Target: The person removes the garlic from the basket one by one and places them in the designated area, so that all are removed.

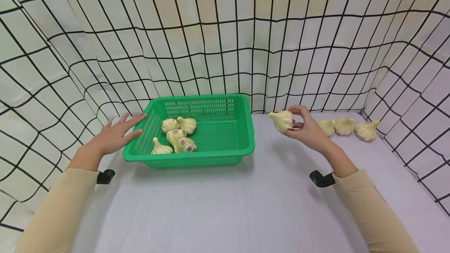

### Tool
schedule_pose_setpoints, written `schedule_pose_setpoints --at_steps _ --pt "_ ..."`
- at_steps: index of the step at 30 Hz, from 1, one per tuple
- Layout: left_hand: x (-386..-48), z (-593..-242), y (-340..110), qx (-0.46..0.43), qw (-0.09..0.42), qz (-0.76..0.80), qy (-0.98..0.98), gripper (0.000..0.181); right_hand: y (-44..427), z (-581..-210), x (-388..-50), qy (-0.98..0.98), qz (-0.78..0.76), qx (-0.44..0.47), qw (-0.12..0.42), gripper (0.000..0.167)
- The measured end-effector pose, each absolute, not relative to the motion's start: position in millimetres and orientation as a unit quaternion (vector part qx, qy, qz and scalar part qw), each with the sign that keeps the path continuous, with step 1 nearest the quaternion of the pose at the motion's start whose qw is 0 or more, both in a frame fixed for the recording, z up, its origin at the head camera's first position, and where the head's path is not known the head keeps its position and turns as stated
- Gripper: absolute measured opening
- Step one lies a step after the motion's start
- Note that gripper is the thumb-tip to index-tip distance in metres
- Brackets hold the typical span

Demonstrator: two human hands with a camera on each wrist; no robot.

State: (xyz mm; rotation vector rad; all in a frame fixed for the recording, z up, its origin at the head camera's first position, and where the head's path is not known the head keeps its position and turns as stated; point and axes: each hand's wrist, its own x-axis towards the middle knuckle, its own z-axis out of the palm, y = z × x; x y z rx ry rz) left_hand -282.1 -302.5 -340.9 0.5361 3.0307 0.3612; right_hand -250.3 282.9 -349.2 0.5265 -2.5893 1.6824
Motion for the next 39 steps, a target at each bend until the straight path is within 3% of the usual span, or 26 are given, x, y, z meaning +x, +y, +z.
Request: schedule_pose_setpoints --at_steps 15,39 --pt "-283 -344 -304 0.171 0.017 0.115 0.978 0.071 324 -365 -239 -0.857 0.496 0.139 -0.022 0.079" --pt "-280 -341 -302 0.172 0.019 0.118 0.978 0.07 389 -382 -226 -0.865 0.489 0.108 0.033 0.059"
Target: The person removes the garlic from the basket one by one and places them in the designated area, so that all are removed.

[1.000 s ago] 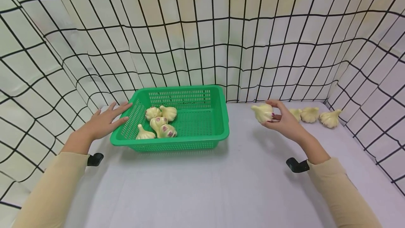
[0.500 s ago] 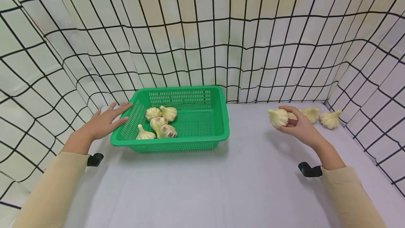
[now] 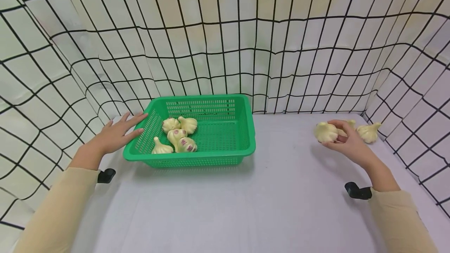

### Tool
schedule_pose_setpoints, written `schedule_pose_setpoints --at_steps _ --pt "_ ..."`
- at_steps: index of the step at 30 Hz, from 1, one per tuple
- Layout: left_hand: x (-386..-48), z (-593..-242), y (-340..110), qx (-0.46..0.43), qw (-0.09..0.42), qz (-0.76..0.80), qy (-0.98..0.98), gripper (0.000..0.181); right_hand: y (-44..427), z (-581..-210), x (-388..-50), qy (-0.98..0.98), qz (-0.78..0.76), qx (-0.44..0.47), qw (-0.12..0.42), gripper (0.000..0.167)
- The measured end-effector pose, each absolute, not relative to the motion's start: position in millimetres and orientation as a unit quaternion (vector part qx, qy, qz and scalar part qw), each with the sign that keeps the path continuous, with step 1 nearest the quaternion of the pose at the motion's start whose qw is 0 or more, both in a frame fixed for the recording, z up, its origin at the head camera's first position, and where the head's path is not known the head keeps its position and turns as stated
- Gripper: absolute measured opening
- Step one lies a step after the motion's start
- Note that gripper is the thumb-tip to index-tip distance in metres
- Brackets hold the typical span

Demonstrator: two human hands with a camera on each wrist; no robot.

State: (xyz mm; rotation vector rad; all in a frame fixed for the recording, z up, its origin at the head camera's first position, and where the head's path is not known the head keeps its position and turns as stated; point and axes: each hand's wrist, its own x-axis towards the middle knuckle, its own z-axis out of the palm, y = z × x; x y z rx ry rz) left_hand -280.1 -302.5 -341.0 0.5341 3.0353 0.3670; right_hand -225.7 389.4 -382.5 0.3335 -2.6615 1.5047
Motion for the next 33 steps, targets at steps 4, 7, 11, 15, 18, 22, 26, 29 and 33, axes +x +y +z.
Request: schedule_pose_setpoints --at_steps 4,7,11,15,18,22,26,29,33 --pt "-280 -340 -303 0.171 0.02 0.119 0.978 0.07 399 -385 -223 -0.883 0.457 0.105 0.034 0.062" --pt "-280 -340 -303 0.171 0.021 0.119 0.978 0.07 407 -388 -222 -0.894 0.436 0.097 0.027 0.07" --pt "-281 -340 -304 0.171 0.022 0.122 0.977 0.07 414 -391 -222 -0.9 0.426 0.089 0.011 0.077" --pt "-282 -340 -305 0.171 0.023 0.125 0.977 0.07 420 -393 -222 -0.906 0.415 0.08 -0.009 0.078" --pt "-282 -340 -305 0.172 0.022 0.124 0.977 0.07 422 -395 -222 -0.91 0.407 0.074 -0.025 0.079" --pt "-281 -339 -304 0.173 0.02 0.122 0.977 0.069 425 -396 -223 -0.912 0.403 0.07 -0.04 0.08" --pt "-281 -338 -303 0.172 0.021 0.121 0.977 0.069 430 -398 -224 -0.913 0.398 0.068 -0.051 0.08" --pt "-279 -338 -302 0.171 0.024 0.122 0.977 0.069 433 -400 -225 -0.914 0.397 0.065 -0.059 0.079" --pt "-278 -337 -301 0.171 0.023 0.123 0.977 0.069 437 -403 -225 -0.917 0.39 0.062 -0.063 0.079"
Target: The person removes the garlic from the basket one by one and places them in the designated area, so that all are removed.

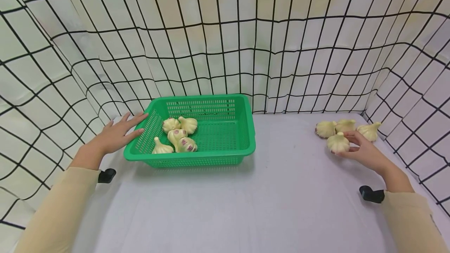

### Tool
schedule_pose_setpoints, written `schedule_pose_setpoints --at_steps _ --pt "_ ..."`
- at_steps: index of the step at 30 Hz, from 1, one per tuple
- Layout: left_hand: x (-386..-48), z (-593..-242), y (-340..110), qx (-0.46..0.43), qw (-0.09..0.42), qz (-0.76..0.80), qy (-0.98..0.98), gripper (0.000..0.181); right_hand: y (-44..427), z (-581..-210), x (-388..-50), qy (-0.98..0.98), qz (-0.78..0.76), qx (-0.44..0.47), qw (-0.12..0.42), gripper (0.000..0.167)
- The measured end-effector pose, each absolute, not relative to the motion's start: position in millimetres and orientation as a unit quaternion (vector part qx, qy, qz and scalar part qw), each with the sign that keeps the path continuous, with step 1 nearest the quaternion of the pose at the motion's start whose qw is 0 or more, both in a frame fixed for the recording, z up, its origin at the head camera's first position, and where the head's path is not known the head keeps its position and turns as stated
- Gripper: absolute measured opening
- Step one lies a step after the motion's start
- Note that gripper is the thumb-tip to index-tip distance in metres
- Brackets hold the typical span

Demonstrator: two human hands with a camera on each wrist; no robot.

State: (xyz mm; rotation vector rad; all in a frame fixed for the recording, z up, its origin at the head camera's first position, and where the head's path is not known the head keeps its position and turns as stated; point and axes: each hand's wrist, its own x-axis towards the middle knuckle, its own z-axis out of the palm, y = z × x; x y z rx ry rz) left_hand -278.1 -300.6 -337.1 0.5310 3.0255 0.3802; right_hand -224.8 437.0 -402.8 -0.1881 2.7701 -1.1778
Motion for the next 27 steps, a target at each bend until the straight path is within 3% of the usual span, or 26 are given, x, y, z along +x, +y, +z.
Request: schedule_pose_setpoints --at_steps 8,27 --pt "-278 -338 -301 0.173 0.022 0.12 0.977 0.07 442 -408 -229 0.92 -0.381 -0.057 0.075 0.083" --pt "-279 -338 -301 0.175 0.022 0.127 0.976 0.071 440 -413 -235 0.92 -0.383 -0.065 0.062 0.074"
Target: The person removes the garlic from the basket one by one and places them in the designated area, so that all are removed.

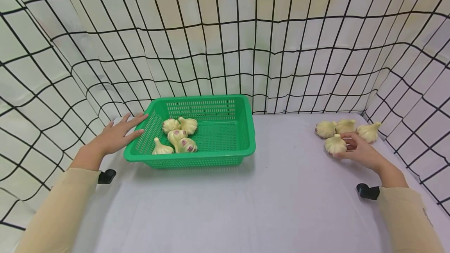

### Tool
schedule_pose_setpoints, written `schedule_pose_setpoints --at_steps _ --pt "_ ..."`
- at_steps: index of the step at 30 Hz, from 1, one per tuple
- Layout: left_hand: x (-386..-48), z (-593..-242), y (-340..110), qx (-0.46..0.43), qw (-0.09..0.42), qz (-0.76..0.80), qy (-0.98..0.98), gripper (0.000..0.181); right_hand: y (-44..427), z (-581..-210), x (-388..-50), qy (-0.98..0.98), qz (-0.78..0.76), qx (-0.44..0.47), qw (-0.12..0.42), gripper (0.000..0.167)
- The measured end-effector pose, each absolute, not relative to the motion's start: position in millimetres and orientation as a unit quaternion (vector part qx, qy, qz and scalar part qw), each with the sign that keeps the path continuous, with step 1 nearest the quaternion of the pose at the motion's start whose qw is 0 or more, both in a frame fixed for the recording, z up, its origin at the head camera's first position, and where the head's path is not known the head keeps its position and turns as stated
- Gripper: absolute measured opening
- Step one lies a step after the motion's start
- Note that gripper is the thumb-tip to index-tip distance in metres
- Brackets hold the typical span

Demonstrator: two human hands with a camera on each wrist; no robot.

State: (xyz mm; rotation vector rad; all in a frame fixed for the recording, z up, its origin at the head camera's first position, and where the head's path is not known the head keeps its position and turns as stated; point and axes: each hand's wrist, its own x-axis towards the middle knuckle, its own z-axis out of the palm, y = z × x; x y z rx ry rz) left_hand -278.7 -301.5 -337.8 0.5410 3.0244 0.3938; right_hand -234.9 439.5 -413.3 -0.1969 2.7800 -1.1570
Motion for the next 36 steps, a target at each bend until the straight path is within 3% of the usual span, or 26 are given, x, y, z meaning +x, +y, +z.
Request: schedule_pose_setpoints --at_steps 14,22,36 --pt "-278.5 -336.4 -301.2 0.174 0.023 0.122 0.977 0.072 440.4 -412.7 -236.4 0.923 -0.37 -0.069 0.086 0.078" --pt "-277.9 -336.3 -300.6 0.173 0.022 0.119 0.977 0.071 442.9 -417.3 -236.5 0.92 -0.378 -0.088 0.056 0.073" --pt "-276.2 -334.2 -298.8 0.173 0.023 0.12 0.977 0.07 444.1 -414.1 -236.6 0.929 -0.356 -0.091 0.05 0.072"
